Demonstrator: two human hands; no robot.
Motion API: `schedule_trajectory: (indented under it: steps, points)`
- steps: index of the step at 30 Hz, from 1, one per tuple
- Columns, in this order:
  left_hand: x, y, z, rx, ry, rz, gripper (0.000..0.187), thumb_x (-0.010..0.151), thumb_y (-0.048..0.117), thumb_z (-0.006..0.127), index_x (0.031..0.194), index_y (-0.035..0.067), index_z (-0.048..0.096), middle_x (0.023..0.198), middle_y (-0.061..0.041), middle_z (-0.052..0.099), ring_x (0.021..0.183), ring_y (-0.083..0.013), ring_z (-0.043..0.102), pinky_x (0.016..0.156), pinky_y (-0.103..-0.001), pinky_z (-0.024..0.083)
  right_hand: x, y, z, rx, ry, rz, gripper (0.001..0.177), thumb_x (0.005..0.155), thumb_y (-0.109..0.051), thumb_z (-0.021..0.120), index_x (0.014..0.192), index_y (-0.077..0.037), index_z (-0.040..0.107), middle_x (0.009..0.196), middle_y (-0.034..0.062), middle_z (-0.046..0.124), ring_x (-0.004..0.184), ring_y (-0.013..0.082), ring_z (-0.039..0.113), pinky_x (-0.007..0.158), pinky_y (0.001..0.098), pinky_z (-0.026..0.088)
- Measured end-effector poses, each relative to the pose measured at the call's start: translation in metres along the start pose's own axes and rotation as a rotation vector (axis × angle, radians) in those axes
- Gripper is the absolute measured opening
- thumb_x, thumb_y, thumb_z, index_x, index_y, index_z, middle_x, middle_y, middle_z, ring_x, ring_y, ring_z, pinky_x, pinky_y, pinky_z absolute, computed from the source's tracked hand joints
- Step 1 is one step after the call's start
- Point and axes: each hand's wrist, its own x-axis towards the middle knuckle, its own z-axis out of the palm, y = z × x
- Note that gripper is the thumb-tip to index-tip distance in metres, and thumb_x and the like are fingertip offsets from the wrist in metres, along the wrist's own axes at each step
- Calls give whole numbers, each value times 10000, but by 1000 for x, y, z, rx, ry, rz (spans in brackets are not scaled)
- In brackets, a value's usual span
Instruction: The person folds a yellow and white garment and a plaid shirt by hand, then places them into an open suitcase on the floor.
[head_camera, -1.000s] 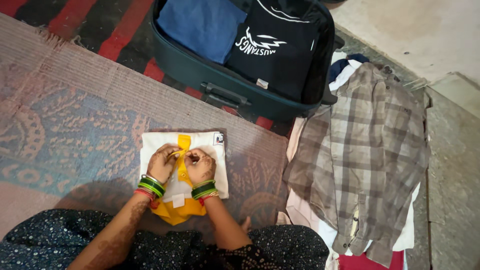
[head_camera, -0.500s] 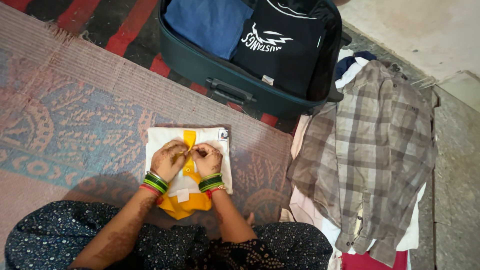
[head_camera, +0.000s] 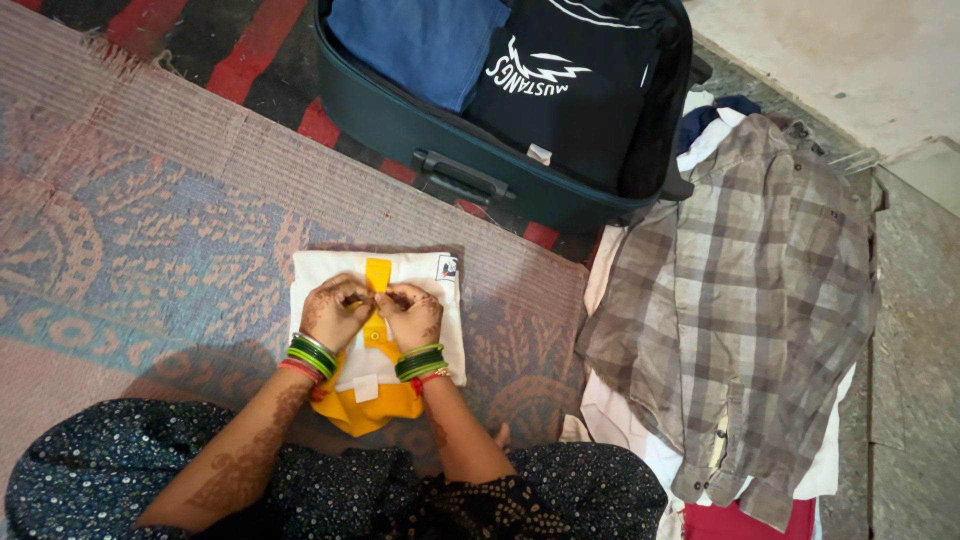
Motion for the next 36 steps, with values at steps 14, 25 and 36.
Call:
schedule_trajectory:
  steps: [14,25,36]
  points:
    - [8,-28,3,-65,-176,-152,134,898,11,676,1029,-3,705,941,-126,755,860,-209,733,809,-327,567,-8,-25,7,22,82,-91,292,826,15,728,1046,-70,556,803,24,680,724,96,662,676,257,549]
    - [-5,-19,-22,115,-329,-335,302,814,294,824,999,66,751,877,-98,762,816,-194,738,783,-322,564,-19,-40,-32,-580,-234,-150,169,835,-272,762,853,-115,702,801,46,738,741,226,733,687,348,569]
    - [-38,-12,-29,166,-283,-262,210,827,236,756,1003,123,779,761,-112,745,684,-245,731,692,-372,571,-47,-22,-19,-664,-173,-395,145,813,-198,777,821,-76,699,809,95,735,781,280,712,747,404,563]
